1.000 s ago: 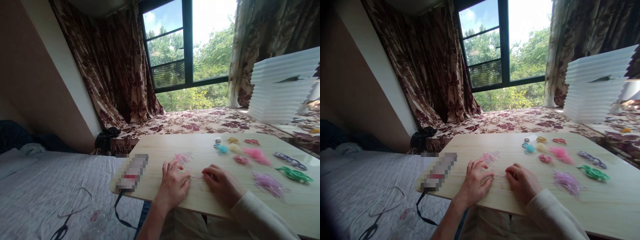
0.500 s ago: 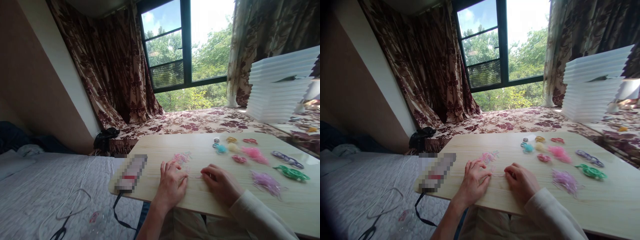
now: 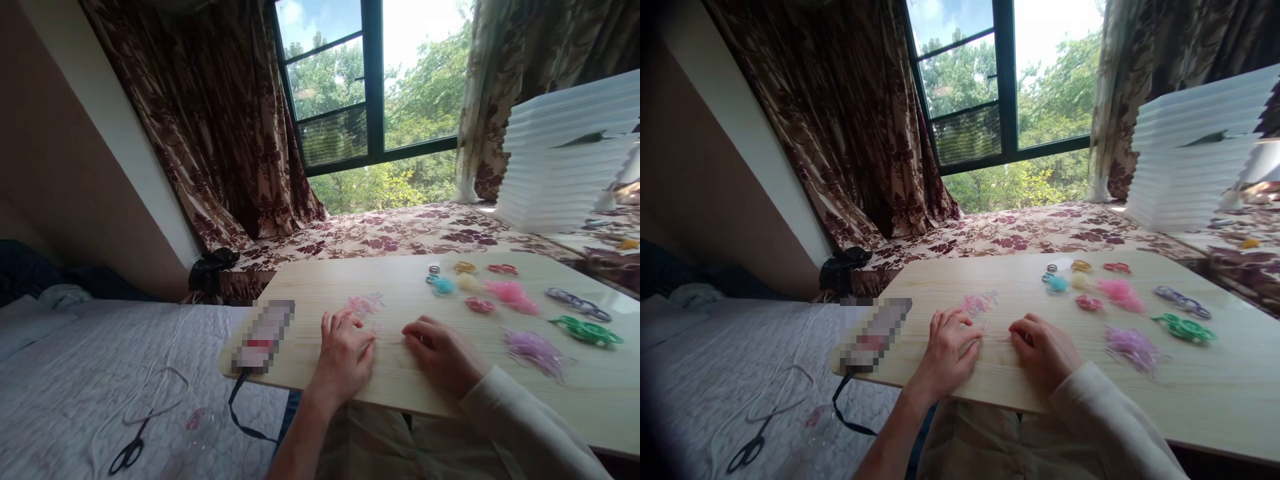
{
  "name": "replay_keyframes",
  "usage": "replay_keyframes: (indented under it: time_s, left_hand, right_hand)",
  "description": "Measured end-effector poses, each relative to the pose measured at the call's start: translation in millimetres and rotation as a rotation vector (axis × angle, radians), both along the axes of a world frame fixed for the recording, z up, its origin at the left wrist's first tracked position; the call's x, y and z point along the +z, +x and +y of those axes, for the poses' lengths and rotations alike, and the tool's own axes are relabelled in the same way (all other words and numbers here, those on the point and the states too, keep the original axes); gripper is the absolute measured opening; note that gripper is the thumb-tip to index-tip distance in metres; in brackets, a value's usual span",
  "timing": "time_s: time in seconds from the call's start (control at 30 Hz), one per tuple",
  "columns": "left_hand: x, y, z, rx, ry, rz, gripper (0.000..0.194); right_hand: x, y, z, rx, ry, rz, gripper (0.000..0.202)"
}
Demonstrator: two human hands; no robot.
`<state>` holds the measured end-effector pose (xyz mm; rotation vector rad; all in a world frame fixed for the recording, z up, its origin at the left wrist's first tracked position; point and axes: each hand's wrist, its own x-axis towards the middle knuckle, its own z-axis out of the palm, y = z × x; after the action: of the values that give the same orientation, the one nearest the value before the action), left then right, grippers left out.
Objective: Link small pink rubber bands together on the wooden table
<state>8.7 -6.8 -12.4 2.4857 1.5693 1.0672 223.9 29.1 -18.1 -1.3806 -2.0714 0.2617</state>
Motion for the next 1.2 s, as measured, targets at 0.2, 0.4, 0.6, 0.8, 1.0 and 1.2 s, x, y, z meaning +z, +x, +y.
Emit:
replay_keyframes:
  time_s: [0.2, 0.4, 0.6, 0.8, 1.0, 1.2]
  left_hand:
    - [-1.1, 0, -1, 0.008, 0.033, -0.003, 0.019]
    - [-1.7, 1, -1, 0.037, 0.042, 0.001, 0.022]
    - [-1.5, 1, 0, 0.095, 0.015, 0.009, 0.022]
    - [-1.3, 2, -1, 0.155, -0.024, 0.017, 0.032]
    - [-3.3, 2, 2, 0.226, -0.036, -0.058, 0.036]
    - [0.6, 2, 1, 0.25, -0.084, -0.079, 0.035]
  right_hand:
    - [3.7, 0, -1, 0.007, 0.004, -0.012, 0.029]
    - [4.2, 0, -2, 0.011, -0.004, -0.006, 0.028]
    - [5.2, 1, -6, 0.019, -0.033, 0.005, 0.027]
    - [2.2, 5, -9, 0.054, 0.091, 0.053, 0.029]
    - [-3.9, 10, -10, 0.028, 0.193, 0.0, 0.034]
    - [-1.2, 8, -12, 0.08, 0.137, 0.01, 0.031]
